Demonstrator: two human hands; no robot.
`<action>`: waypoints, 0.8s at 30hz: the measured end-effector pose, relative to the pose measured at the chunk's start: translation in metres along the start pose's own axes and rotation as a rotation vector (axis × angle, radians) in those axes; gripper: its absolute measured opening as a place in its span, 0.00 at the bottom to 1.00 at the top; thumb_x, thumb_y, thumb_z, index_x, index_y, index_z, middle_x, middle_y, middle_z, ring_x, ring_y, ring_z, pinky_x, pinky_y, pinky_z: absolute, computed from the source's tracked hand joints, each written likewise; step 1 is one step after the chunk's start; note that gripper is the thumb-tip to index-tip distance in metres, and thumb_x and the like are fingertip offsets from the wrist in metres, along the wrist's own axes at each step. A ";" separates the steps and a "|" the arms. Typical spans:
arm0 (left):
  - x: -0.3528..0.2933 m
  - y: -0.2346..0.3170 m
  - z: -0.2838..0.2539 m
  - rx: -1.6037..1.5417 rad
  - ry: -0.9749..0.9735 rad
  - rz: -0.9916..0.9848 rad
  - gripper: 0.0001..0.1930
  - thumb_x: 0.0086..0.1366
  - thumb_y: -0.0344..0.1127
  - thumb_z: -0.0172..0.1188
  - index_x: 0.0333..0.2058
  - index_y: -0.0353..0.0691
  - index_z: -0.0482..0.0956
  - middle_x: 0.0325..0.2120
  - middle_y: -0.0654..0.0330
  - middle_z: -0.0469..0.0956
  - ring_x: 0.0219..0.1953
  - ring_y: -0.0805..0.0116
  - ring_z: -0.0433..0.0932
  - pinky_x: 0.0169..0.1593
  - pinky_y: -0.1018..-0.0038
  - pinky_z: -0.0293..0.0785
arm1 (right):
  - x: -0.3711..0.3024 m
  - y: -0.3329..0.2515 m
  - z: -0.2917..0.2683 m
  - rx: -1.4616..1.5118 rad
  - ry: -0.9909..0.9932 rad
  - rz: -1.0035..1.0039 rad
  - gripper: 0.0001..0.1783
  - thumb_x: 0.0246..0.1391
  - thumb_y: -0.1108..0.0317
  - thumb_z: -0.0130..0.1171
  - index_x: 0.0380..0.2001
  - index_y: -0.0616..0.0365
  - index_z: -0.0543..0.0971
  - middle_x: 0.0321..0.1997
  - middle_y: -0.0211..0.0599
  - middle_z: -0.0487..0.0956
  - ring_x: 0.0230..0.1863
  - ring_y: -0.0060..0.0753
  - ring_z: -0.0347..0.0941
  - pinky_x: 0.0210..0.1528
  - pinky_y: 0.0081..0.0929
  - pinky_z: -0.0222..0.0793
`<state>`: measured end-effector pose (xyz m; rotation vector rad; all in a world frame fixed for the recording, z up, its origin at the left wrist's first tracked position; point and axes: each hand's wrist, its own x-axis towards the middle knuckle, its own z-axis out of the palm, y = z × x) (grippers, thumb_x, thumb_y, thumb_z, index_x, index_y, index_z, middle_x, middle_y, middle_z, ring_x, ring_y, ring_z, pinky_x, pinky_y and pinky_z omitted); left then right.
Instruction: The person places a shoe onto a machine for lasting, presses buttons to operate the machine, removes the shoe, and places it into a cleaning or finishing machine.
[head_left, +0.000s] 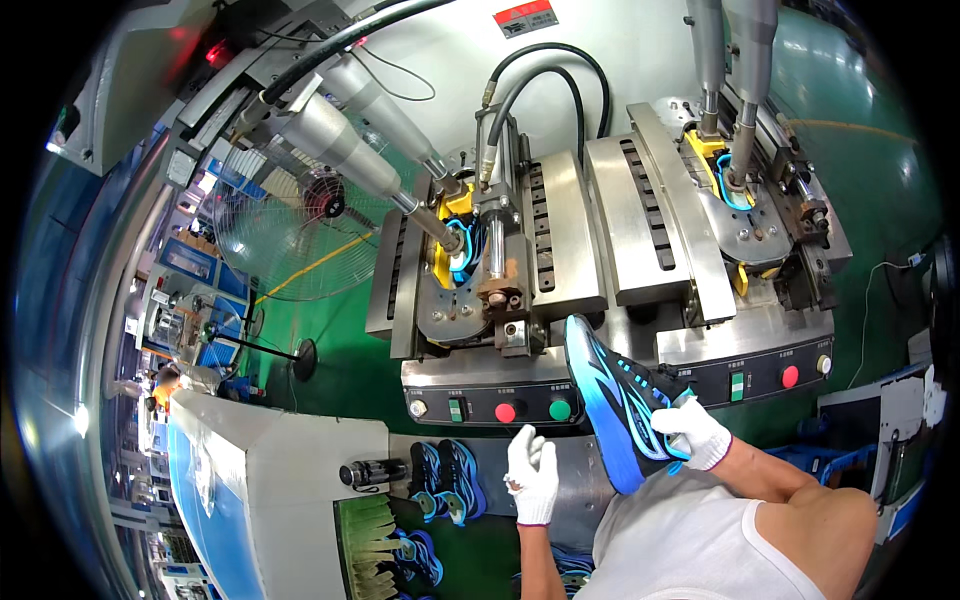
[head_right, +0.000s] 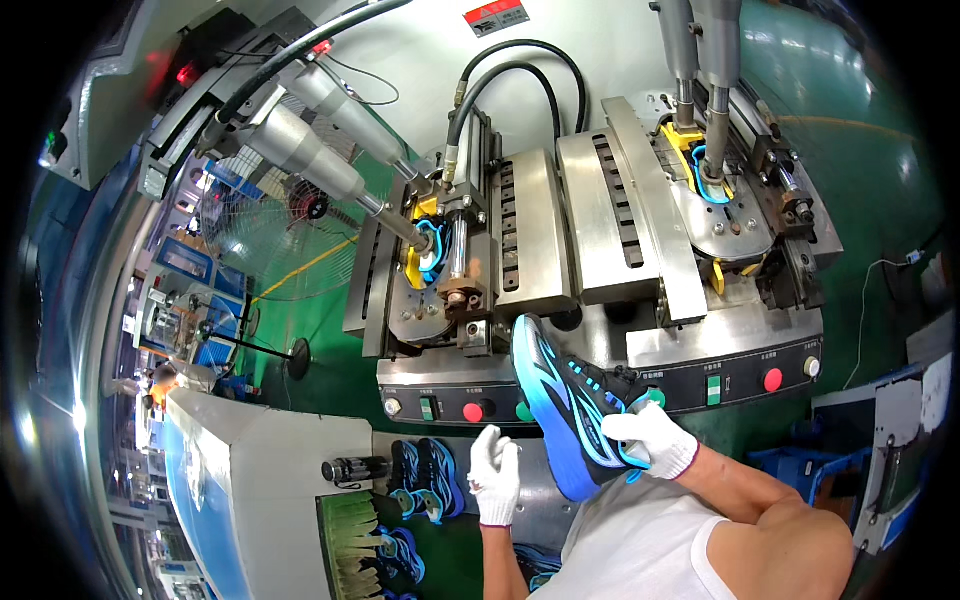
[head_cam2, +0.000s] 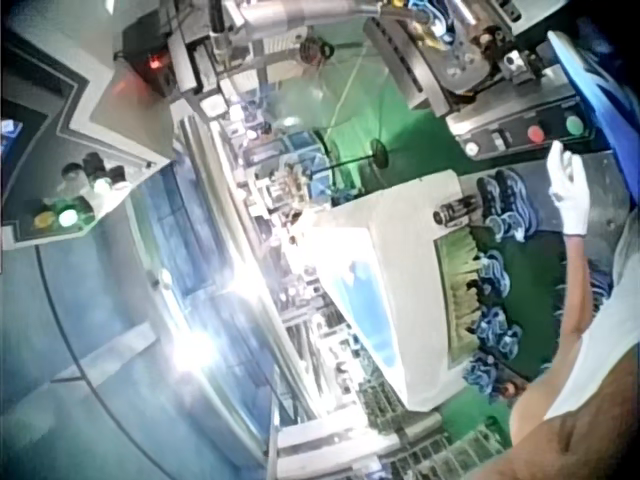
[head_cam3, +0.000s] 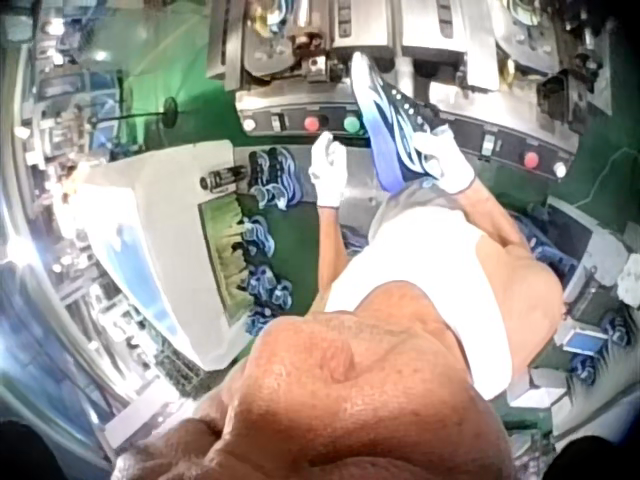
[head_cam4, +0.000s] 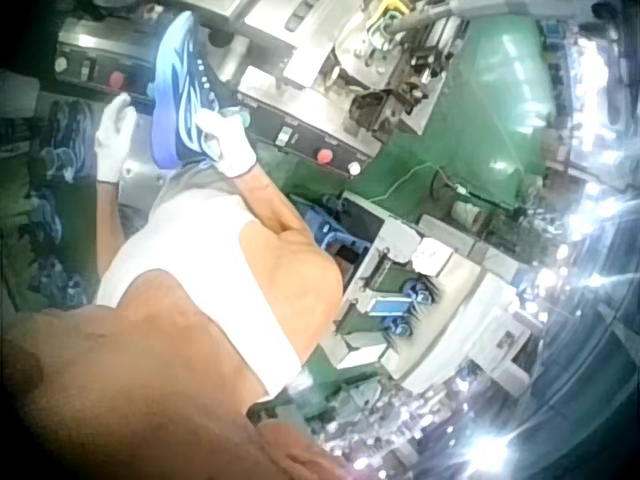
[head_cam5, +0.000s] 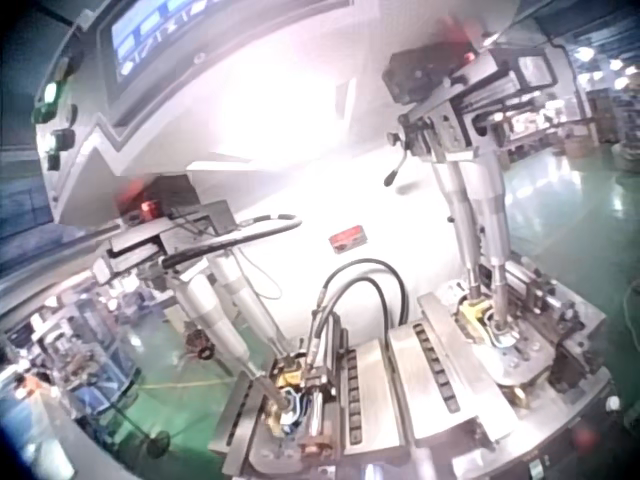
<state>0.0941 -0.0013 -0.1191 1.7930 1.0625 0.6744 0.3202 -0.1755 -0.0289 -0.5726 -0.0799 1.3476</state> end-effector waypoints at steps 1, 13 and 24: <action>0.006 -0.001 -0.003 -0.004 0.014 0.028 0.26 0.68 0.27 0.65 0.63 0.33 0.71 0.56 0.48 0.75 0.53 0.60 0.82 0.56 0.69 0.80 | 0.004 0.003 -0.003 0.004 -0.011 -0.007 0.32 0.58 0.79 0.63 0.66 0.64 0.70 0.60 0.47 0.80 0.57 0.41 0.81 0.60 0.39 0.78; 0.248 0.082 -0.008 0.499 -0.082 0.738 0.21 0.72 0.28 0.57 0.62 0.39 0.75 0.62 0.46 0.73 0.64 0.47 0.72 0.68 0.60 0.68 | 0.021 -0.015 -0.006 -0.009 0.012 -0.101 0.43 0.55 0.78 0.64 0.74 0.61 0.61 0.69 0.46 0.74 0.64 0.40 0.74 0.67 0.39 0.71; 0.433 0.040 0.093 0.929 0.008 0.378 0.31 0.62 0.33 0.66 0.65 0.51 0.72 0.53 0.41 0.73 0.49 0.38 0.78 0.55 0.52 0.75 | 0.003 -0.045 0.007 -0.385 0.249 -0.183 0.44 0.50 0.74 0.65 0.72 0.68 0.63 0.66 0.41 0.75 0.63 0.29 0.71 0.67 0.34 0.67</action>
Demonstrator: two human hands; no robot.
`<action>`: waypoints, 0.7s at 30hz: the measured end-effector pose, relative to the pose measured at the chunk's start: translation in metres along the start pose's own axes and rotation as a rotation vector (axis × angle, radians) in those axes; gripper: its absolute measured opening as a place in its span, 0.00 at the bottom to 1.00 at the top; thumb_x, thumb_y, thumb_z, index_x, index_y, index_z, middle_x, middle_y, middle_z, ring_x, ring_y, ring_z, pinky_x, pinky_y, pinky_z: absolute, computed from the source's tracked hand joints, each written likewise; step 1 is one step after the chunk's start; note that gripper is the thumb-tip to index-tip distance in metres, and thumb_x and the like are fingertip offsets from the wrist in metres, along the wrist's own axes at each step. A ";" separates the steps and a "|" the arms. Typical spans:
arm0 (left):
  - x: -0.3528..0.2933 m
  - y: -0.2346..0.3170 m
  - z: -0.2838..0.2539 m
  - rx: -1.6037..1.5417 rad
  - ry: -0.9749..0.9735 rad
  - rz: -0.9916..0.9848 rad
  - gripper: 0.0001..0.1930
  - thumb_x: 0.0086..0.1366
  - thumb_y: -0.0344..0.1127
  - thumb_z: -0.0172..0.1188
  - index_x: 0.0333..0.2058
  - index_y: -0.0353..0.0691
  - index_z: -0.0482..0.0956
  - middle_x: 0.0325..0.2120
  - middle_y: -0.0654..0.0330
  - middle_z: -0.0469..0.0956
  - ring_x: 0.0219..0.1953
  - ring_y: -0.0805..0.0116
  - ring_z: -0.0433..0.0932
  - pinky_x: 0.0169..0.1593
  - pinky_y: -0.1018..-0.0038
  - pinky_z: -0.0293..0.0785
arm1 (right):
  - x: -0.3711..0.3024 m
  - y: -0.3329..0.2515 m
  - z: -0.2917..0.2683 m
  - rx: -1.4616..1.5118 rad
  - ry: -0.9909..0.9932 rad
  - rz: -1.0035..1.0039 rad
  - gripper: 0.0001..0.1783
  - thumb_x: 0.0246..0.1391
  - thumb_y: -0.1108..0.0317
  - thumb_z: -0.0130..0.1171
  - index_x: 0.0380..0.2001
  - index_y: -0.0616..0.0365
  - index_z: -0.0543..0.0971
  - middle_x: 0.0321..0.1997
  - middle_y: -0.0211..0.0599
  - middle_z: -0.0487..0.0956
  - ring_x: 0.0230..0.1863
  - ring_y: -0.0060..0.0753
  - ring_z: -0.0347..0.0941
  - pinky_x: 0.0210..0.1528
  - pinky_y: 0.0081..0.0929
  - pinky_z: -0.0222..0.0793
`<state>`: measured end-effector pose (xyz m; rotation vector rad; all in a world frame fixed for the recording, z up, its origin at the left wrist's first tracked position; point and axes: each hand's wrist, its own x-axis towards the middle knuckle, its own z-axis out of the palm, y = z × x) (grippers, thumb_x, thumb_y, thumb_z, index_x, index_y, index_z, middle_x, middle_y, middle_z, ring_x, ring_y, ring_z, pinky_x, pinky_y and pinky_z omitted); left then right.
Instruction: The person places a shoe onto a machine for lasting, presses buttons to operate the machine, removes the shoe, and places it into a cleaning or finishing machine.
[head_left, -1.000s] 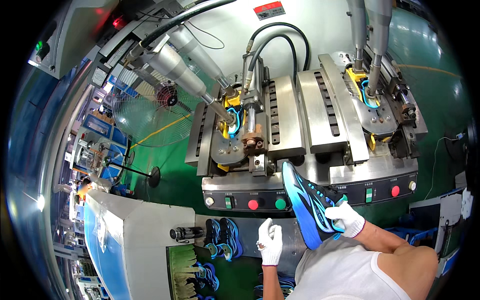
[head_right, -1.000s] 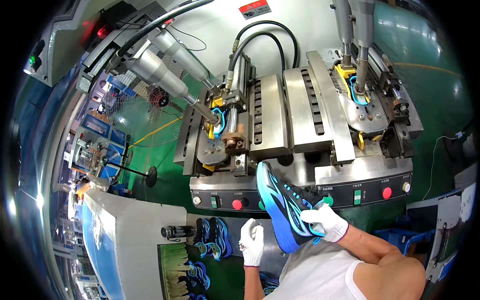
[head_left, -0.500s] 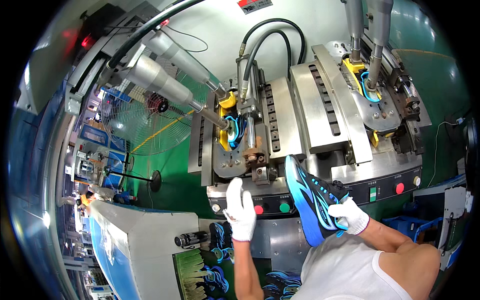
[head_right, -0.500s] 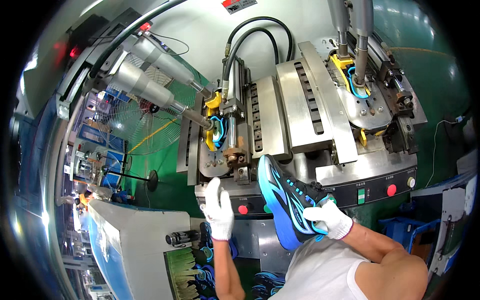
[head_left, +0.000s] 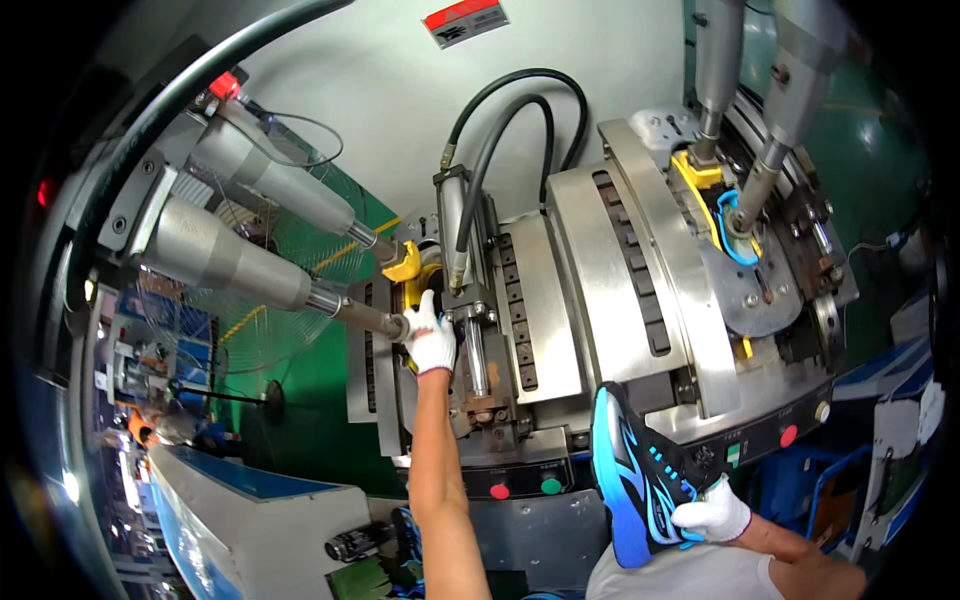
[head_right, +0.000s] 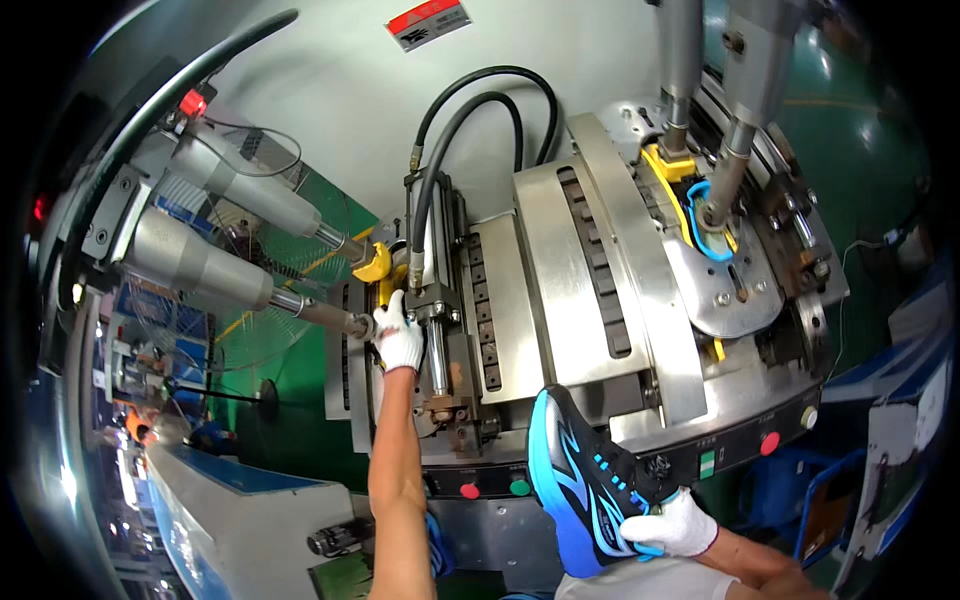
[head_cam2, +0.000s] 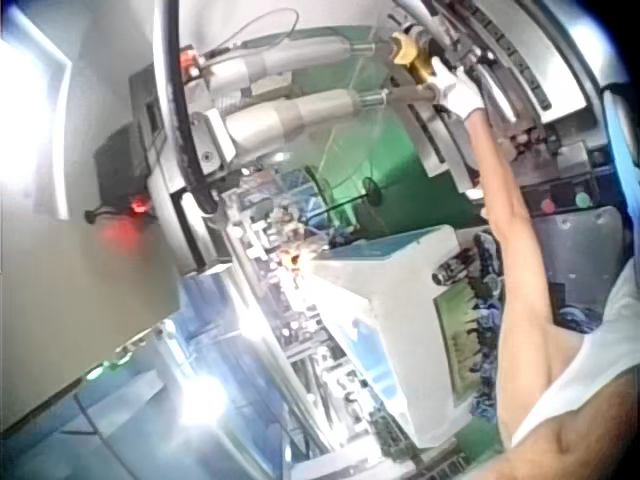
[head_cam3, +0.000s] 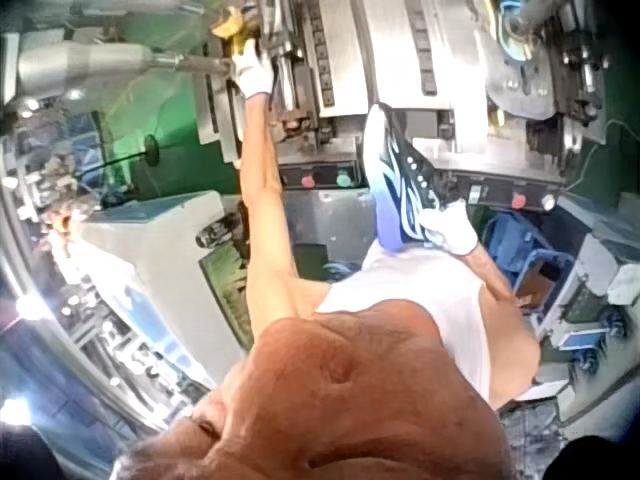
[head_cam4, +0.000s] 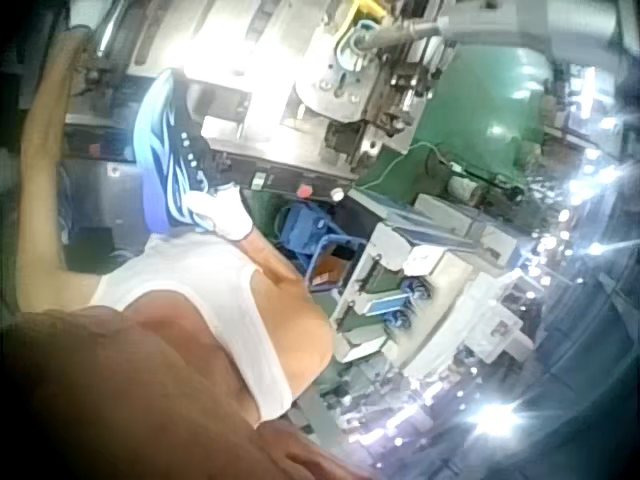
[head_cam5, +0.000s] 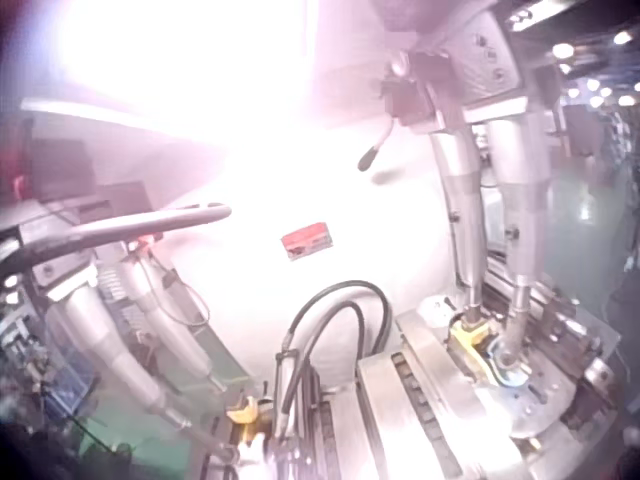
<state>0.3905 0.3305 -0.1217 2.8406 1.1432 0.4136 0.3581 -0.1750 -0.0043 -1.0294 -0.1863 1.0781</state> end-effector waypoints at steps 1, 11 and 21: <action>0.008 -0.009 -0.001 -0.100 -0.031 -0.062 0.29 0.60 0.34 0.68 0.61 0.51 0.74 0.47 0.41 0.74 0.51 0.39 0.78 0.58 0.51 0.73 | -0.001 0.001 0.001 0.027 0.008 0.023 0.45 0.50 0.74 0.65 0.72 0.68 0.62 0.66 0.41 0.76 0.62 0.28 0.72 0.67 0.33 0.67; -0.069 -0.024 -0.132 -0.339 0.242 0.059 0.29 0.61 0.40 0.68 0.60 0.48 0.72 0.52 0.44 0.73 0.52 0.41 0.77 0.55 0.50 0.74 | 0.044 0.004 0.034 0.193 0.058 0.008 0.41 0.52 0.81 0.62 0.71 0.61 0.66 0.65 0.42 0.77 0.60 0.37 0.76 0.64 0.37 0.74; -0.423 -0.074 -0.152 -0.512 0.340 -0.375 0.27 0.52 0.30 0.74 0.52 0.38 0.76 0.49 0.48 0.76 0.51 0.48 0.78 0.56 0.57 0.75 | 0.344 0.048 0.216 -0.178 0.027 0.005 0.10 0.53 0.74 0.68 0.35 0.54 0.77 0.30 0.33 0.78 0.25 0.33 0.75 0.25 0.39 0.77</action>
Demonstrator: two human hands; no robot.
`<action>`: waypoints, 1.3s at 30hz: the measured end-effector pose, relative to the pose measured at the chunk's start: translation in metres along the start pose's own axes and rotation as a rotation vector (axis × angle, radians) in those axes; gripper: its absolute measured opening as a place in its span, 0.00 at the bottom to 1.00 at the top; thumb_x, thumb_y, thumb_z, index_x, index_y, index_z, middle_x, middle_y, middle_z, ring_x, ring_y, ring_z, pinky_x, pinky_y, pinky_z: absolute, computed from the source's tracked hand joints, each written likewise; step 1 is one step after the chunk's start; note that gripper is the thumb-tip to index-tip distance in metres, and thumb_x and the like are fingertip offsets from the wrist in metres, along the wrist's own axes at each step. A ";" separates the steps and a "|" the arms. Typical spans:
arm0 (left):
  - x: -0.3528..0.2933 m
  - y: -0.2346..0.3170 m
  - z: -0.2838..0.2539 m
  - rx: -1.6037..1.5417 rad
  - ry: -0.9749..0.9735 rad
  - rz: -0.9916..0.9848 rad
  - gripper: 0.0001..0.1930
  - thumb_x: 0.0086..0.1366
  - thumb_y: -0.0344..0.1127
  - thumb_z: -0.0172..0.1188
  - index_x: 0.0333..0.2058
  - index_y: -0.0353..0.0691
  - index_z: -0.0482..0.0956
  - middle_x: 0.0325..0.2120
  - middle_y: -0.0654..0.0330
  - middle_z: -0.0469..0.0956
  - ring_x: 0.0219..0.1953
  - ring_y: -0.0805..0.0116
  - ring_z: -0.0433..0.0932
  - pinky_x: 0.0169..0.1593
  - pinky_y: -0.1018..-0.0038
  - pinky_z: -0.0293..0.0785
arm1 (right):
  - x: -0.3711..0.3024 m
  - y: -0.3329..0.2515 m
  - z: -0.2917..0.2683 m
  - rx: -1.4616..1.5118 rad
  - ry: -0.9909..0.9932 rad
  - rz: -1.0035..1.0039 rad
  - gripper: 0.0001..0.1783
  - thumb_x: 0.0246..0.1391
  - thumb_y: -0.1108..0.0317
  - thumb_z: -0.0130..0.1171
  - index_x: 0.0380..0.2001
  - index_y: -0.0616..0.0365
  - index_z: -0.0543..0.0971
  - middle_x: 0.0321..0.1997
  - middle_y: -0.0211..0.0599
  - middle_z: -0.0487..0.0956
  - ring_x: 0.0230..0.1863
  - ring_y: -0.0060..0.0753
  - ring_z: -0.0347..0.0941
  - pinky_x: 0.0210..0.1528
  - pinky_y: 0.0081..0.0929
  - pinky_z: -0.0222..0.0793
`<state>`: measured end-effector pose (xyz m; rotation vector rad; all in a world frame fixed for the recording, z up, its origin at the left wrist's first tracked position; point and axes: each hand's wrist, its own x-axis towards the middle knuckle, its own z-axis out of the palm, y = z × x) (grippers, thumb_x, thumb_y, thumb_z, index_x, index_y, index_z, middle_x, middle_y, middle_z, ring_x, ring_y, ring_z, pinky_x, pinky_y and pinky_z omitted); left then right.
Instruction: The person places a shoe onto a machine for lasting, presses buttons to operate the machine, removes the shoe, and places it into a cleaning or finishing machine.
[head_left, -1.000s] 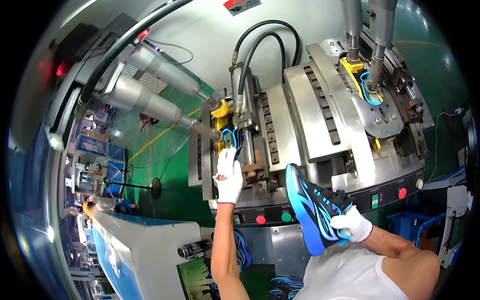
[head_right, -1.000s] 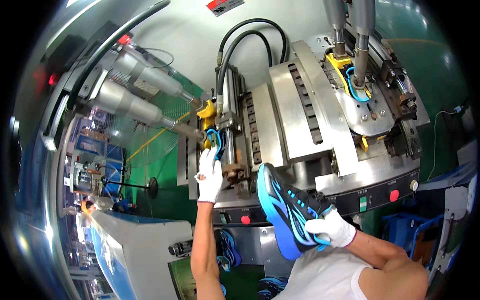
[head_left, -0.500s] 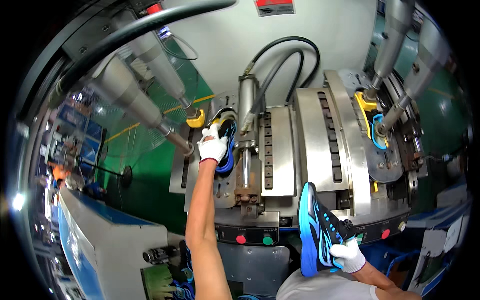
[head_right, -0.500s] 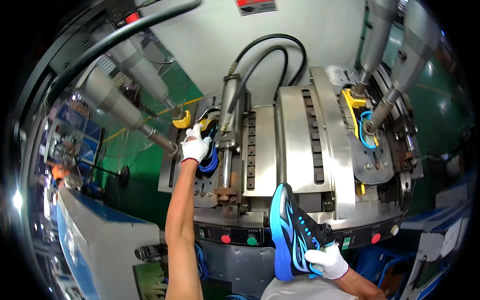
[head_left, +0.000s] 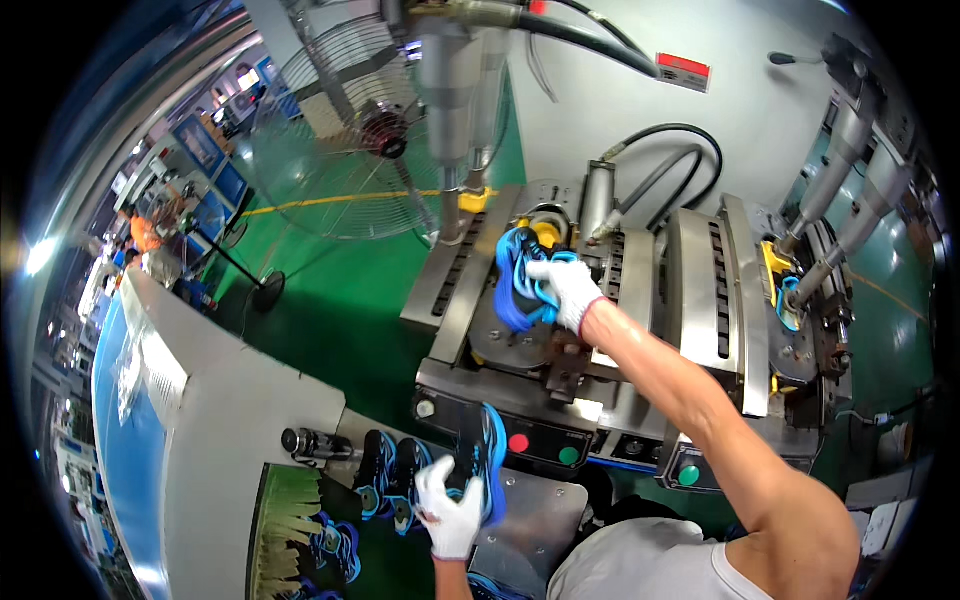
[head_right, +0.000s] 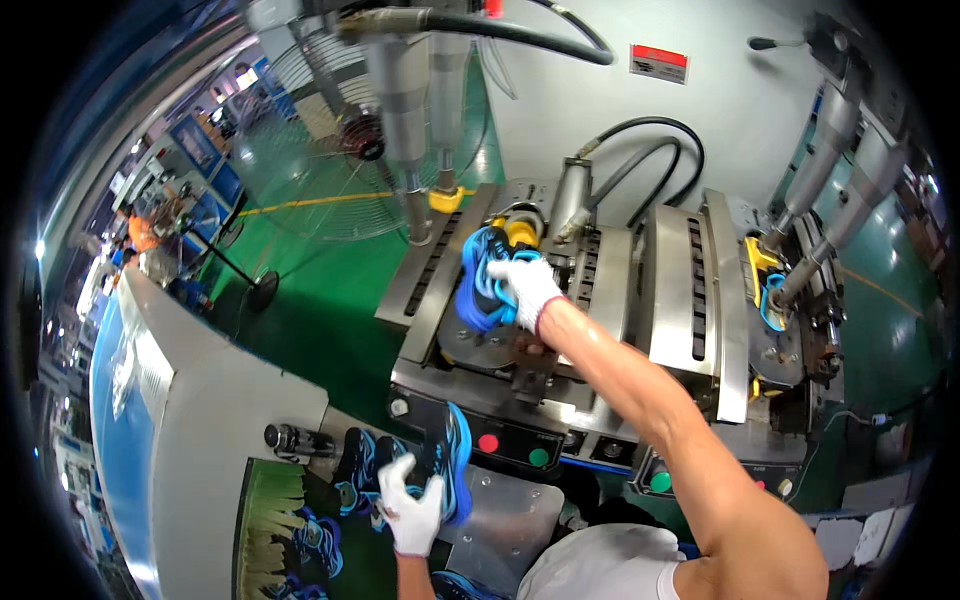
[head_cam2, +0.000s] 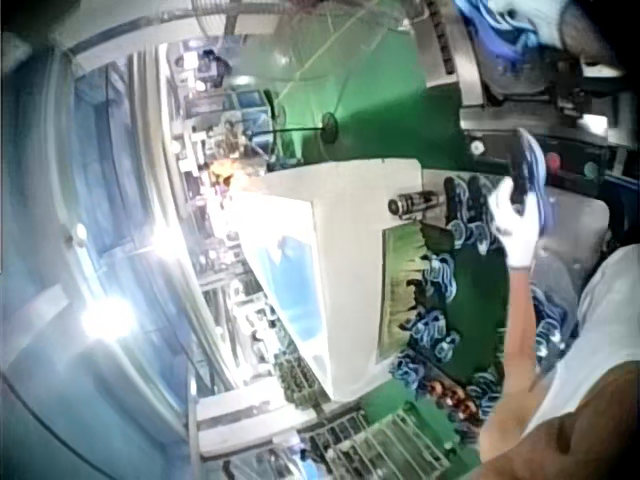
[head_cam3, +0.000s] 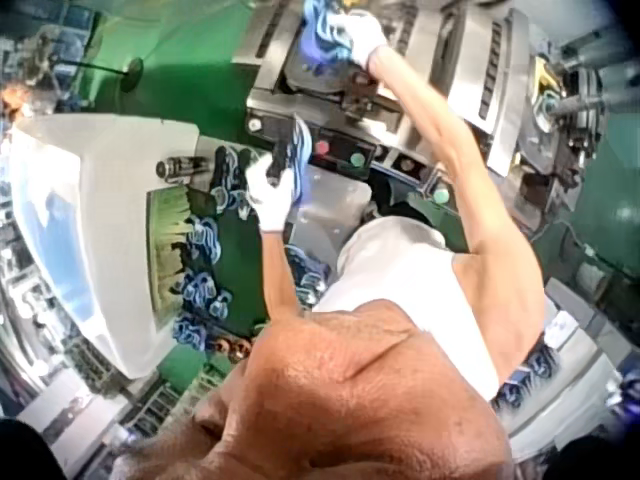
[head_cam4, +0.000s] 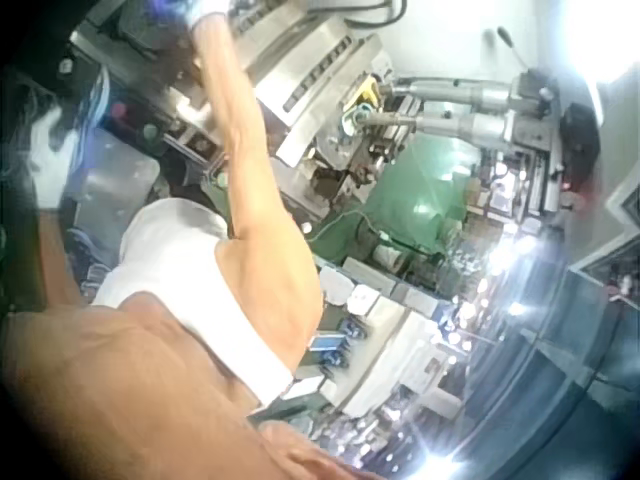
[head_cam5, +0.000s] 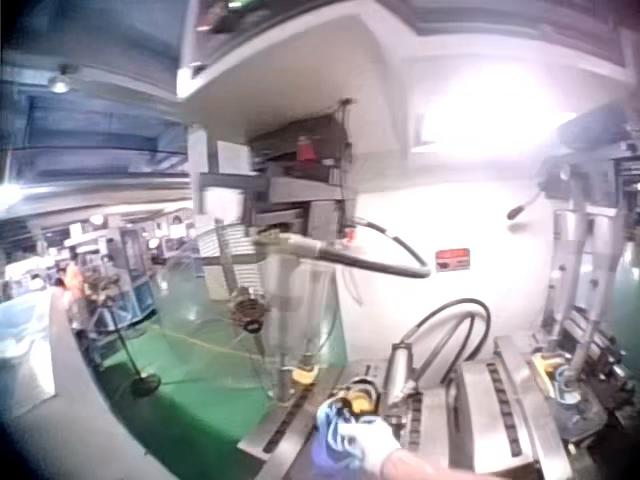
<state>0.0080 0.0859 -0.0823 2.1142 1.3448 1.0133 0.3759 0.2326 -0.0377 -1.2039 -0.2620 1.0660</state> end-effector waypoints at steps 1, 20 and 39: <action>-0.035 -0.015 -0.003 0.012 0.011 -0.116 0.27 0.51 0.31 0.74 0.51 0.39 0.77 0.48 0.48 0.75 0.50 0.47 0.77 0.56 0.55 0.74 | 0.029 0.008 0.017 -0.171 0.168 -0.018 0.15 0.50 0.73 0.69 0.37 0.49 0.74 0.27 0.31 0.74 0.21 0.33 0.70 0.19 0.40 0.72; -0.276 -0.057 0.088 0.351 0.205 -0.922 0.31 0.59 0.41 0.71 0.61 0.46 0.74 0.56 0.38 0.73 0.58 0.37 0.72 0.59 0.48 0.71 | 0.217 0.019 -0.075 -0.967 -0.271 0.063 0.16 0.60 0.63 0.66 0.48 0.61 0.82 0.43 0.34 0.83 0.41 0.32 0.78 0.43 0.35 0.77; -0.386 -0.322 -0.277 0.948 0.441 -0.745 0.40 0.51 0.39 0.76 0.61 0.37 0.68 0.56 0.45 0.71 0.57 0.42 0.71 0.65 0.45 0.64 | -0.211 0.226 -0.131 -1.983 -0.410 -0.774 0.58 0.42 0.62 0.75 0.74 0.66 0.56 0.79 0.63 0.52 0.80 0.62 0.45 0.80 0.45 0.44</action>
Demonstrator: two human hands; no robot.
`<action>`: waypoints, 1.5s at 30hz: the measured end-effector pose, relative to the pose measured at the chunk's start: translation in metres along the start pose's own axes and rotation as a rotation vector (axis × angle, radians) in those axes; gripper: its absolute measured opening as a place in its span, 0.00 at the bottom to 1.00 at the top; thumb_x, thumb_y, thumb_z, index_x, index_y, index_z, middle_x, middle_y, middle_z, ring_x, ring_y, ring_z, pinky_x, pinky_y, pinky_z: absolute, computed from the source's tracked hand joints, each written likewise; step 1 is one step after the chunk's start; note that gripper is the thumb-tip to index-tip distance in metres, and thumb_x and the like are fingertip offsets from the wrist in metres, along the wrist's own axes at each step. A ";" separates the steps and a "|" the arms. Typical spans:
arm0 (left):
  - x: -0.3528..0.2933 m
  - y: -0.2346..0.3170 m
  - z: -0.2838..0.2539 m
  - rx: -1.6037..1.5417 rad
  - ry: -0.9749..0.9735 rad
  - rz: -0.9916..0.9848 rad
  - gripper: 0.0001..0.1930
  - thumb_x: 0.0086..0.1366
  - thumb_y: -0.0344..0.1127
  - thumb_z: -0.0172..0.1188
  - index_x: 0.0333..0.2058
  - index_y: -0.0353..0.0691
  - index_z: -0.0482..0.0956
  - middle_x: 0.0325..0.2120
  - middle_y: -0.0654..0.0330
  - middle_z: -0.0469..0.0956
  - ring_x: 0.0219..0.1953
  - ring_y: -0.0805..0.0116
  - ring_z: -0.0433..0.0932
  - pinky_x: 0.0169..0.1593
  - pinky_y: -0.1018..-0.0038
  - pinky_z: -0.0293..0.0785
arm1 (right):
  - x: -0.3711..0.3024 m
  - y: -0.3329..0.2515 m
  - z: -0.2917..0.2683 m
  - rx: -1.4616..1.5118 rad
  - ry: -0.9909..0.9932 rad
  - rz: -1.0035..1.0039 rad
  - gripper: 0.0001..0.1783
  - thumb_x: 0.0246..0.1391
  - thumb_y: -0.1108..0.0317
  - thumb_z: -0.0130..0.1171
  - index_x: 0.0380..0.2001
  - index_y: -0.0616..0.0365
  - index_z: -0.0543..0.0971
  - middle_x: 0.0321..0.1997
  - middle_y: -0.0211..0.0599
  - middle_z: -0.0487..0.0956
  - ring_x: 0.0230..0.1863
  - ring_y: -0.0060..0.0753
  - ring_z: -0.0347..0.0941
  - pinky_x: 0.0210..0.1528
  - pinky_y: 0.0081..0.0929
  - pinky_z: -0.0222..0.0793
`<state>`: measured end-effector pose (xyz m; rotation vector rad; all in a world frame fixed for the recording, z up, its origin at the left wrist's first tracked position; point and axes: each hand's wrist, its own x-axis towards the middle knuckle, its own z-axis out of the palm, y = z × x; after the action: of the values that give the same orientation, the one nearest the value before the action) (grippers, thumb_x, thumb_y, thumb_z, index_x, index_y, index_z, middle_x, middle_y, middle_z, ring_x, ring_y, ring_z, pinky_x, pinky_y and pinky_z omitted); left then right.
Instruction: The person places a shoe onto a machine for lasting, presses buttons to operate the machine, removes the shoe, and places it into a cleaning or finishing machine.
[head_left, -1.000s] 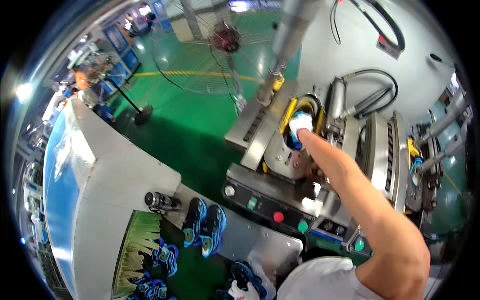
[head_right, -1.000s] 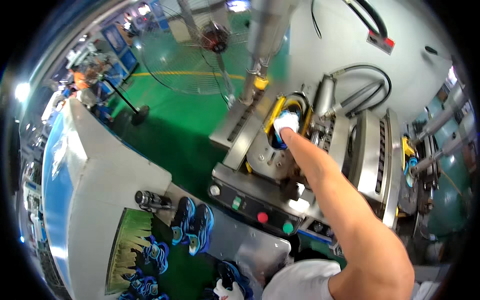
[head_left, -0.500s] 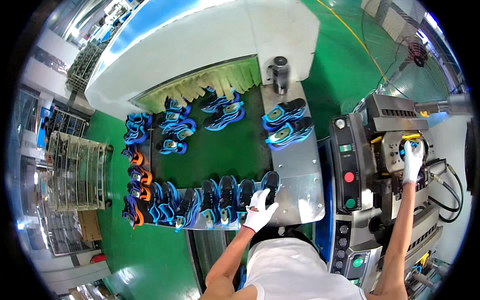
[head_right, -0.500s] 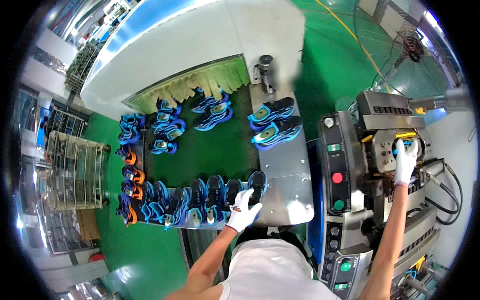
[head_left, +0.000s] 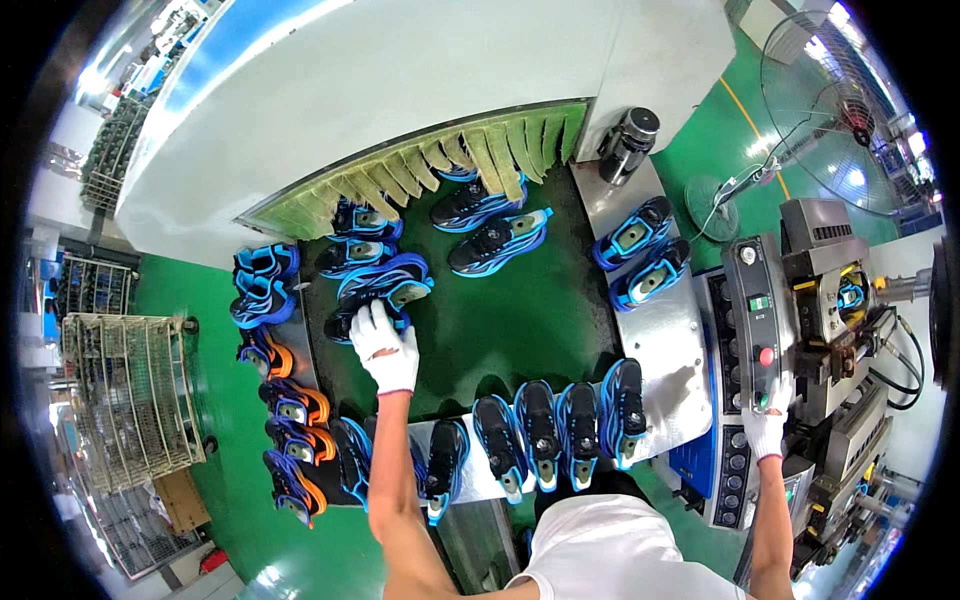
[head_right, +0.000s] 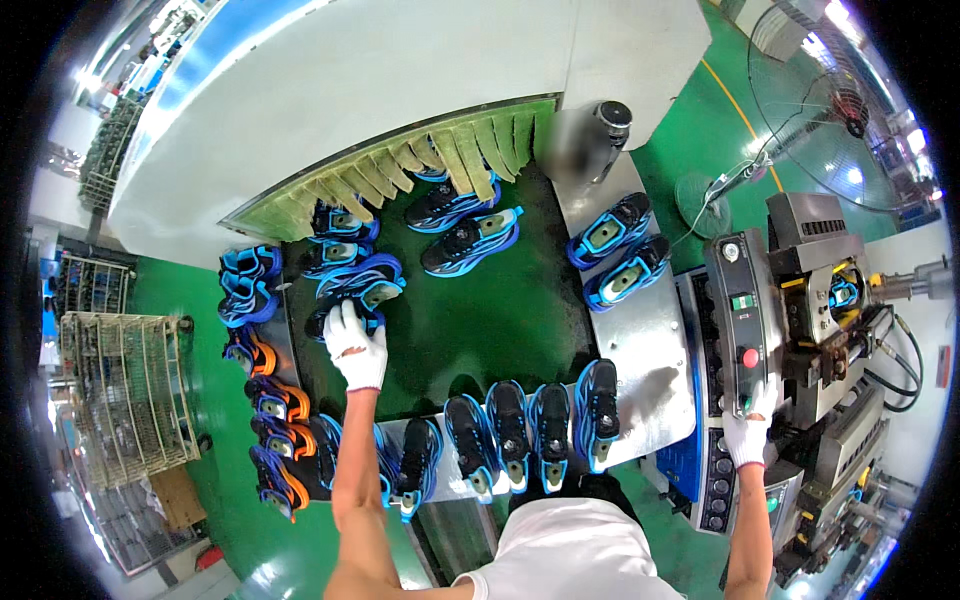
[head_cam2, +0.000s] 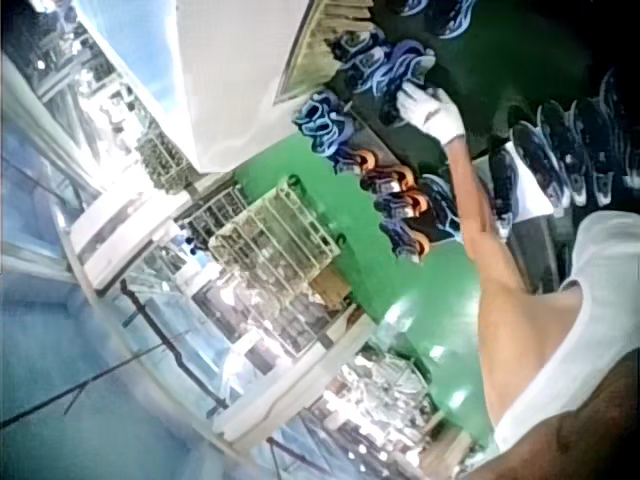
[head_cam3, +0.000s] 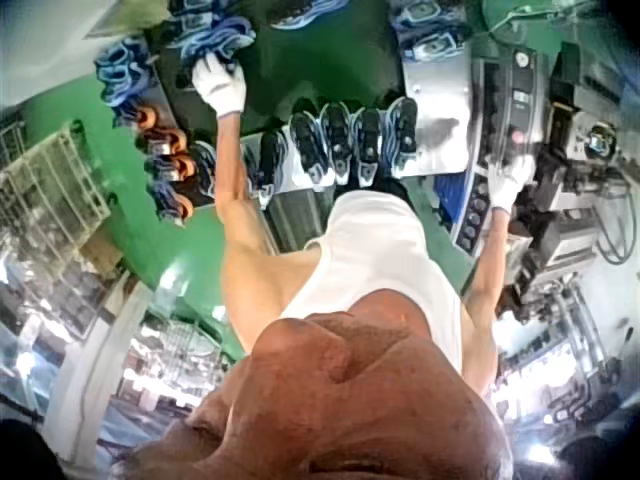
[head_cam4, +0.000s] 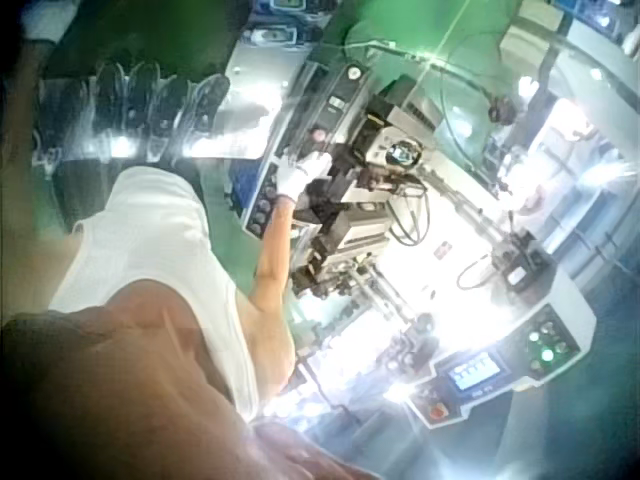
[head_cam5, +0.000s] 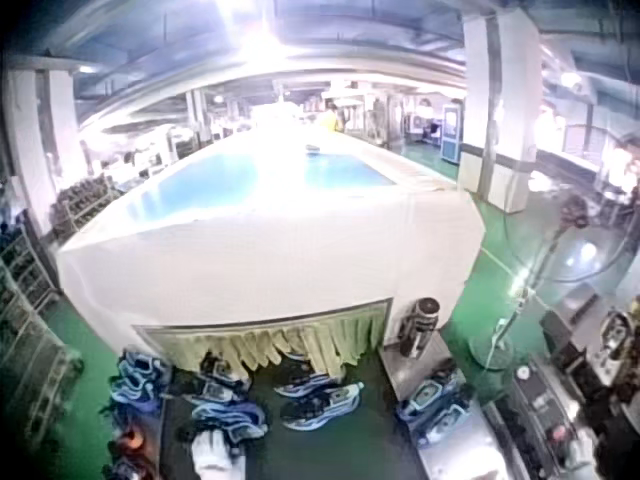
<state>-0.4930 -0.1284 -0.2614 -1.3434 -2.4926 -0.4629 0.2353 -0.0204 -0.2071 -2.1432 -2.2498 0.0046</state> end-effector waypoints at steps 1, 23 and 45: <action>0.014 -0.007 0.011 0.088 -0.118 -0.003 0.40 0.50 0.40 0.76 0.61 0.39 0.68 0.56 0.45 0.72 0.56 0.42 0.72 0.62 0.47 0.67 | -0.015 -0.009 -0.004 0.058 -0.031 -0.047 0.54 0.44 0.64 0.74 0.73 0.66 0.59 0.78 0.64 0.53 0.80 0.63 0.47 0.79 0.46 0.47; 0.059 0.165 -0.105 -0.525 -0.414 0.888 0.10 0.49 0.35 0.63 0.31 0.40 0.77 0.30 0.49 0.76 0.36 0.46 0.77 0.40 0.53 0.74 | -0.083 -0.220 -0.138 0.699 -0.389 -0.123 0.41 0.53 0.59 0.69 0.66 0.64 0.67 0.66 0.59 0.72 0.67 0.57 0.70 0.70 0.41 0.64; -0.370 0.838 -0.273 -1.204 -1.138 1.476 0.31 0.69 0.38 0.63 0.67 0.33 0.65 0.64 0.43 0.70 0.62 0.54 0.75 0.65 0.62 0.71 | -0.380 0.079 -0.168 2.131 1.058 0.756 0.31 0.57 0.73 0.64 0.64 0.64 0.72 0.55 0.36 0.81 0.52 0.29 0.78 0.57 0.33 0.75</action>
<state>0.4331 -0.0829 -0.0291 -3.9848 -0.4245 -0.9067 0.3370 -0.3997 -0.0497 -0.8688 -0.0491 0.6609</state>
